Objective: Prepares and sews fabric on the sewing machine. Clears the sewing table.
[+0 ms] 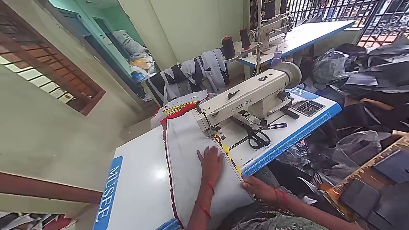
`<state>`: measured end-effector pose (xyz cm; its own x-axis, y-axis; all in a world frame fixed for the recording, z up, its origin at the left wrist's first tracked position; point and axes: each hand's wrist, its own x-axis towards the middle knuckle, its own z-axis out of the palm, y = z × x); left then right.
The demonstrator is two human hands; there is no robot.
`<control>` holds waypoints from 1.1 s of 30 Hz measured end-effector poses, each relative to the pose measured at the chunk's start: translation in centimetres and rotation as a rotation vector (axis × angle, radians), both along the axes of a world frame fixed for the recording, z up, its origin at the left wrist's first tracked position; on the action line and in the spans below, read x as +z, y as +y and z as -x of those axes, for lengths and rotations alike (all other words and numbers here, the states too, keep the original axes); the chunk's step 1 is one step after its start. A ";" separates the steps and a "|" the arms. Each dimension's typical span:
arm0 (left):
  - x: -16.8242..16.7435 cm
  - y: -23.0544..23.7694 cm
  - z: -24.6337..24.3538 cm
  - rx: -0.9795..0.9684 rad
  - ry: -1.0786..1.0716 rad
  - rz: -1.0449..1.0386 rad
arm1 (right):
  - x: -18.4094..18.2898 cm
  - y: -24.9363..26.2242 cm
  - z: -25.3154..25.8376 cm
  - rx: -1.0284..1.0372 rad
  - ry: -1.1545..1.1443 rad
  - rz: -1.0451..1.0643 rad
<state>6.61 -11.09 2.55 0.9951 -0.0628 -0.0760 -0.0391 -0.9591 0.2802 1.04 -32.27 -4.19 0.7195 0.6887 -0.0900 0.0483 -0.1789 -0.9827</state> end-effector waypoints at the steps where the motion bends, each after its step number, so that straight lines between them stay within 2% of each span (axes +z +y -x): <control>1: -0.5 -0.3 1.0 0.001 -0.012 0.019 | -1.0 -0.9 0.3 0.070 0.017 0.017; 4: -2.1 -0.5 2.3 0.053 -0.018 0.011 | -3.6 -2.3 1.2 0.156 0.008 0.161; 8: -0.8 -0.1 0.4 0.126 0.120 -0.059 | -1.8 -0.8 0.7 0.012 -0.187 0.335; 12: 0.3 0.8 -2.3 0.117 0.171 -0.083 | 1.2 0.4 -0.2 -0.044 -0.193 0.306; 15: 0.7 0.8 -3.0 0.124 0.185 -0.119 | 0.9 0.7 -0.5 -0.094 -0.098 0.205; 18: 0.5 0.1 -1.3 0.114 0.124 -0.111 | -0.7 -1.1 -0.1 0.046 0.025 0.078; 21: -0.8 -0.2 0.8 0.109 0.102 -0.072 | -3.2 -2.7 1.1 0.196 0.058 0.159; 25: -0.3 0.1 -0.2 0.150 0.133 -0.095 | -1.8 -1.2 0.9 0.051 -0.119 0.359; 29: 0.4 0.7 -2.4 0.152 0.184 -0.138 | -0.2 0.0 0.1 -0.025 -0.198 0.323; 33: 0.1 0.8 -3.4 0.149 0.176 -0.177 | -0.1 0.1 0.0 -0.036 -0.092 0.250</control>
<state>10.01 -10.26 2.64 0.9630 0.1130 -0.2447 0.1406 -0.9852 0.0983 1.08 -32.17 -4.28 0.7563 0.6269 -0.1869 0.1248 -0.4187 -0.8995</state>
